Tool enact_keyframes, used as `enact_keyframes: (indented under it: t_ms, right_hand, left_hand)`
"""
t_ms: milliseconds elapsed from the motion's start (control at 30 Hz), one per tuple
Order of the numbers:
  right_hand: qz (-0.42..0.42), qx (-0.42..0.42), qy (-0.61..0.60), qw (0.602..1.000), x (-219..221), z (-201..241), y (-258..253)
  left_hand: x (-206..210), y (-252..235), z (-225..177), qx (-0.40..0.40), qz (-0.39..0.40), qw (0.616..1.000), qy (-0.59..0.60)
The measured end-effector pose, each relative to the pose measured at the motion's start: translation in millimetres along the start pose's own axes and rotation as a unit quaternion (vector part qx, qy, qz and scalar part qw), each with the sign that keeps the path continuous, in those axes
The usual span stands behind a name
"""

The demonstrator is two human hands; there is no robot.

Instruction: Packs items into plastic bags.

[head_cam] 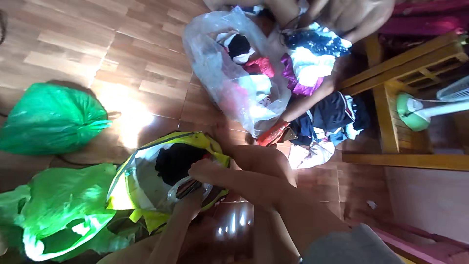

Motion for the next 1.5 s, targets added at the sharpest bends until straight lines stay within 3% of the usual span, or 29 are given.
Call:
enact_keyframes:
  t_ms: [200, 400, 567, 733, 833, 933, 1167, 1367, 1500]
  right_hand:
    - [0.012, 0.0, 0.035, 0.999, 2.2, 0.5, -2.9]
    - [0.011, 0.008, -0.003, 1.0, -6.7, 2.7, -2.8]
    - [-0.005, 0.036, -0.031, 0.999, -13.2, -9.3, -10.5]
    - [-0.121, -0.035, -0.012, 0.992, -8.6, -29.7, -38.0]
    - [-0.082, 0.004, -0.003, 0.997, -14.1, -23.4, -29.1]
    - [-0.062, 0.039, 0.003, 0.997, -18.6, -21.3, -26.7]
    - [-0.076, 0.022, 0.014, 0.997, -24.7, -12.8, -30.9]
    - [-0.097, 0.005, 0.011, 0.995, -32.9, -10.3, -29.9]
    - [-0.104, -0.005, 0.013, 0.994, -35.0, -7.3, -29.9]
  left_hand:
    - [-20.3, 8.7, 18.5, -0.02, -0.128, 0.99, 0.057]
    - [-46.6, -1.8, 0.6, -0.056, -0.154, 0.985, 0.052]
    - [-39.2, 7.5, -10.3, -0.024, -0.184, 0.981, 0.06]
    - [-24.8, 10.8, -25.6, 0.0, -0.148, 0.986, 0.078]
    - [-23.5, 11.9, -27.9, 0.003, -0.135, 0.987, 0.084]
    - [-27.1, 18.1, -33.2, 0.01, -0.175, 0.982, 0.075]
    - [-22.2, 16.9, -40.9, 0.04, -0.142, 0.985, 0.087]
    - [0.8, 30.8, -35.7, 0.054, -0.051, 0.991, 0.115]
    - [-9.9, 31.6, -43.5, 0.08, -0.101, 0.988, 0.082]
Point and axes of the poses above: each hand's wrist, its own y-axis away from the middle knuckle, its own x-axis out of the palm, z = x × y, the point moved 10 cm from there along -y, towards the middle knuckle, and after that the axes turned 12 degrees about -y, right-handed, at the moved point
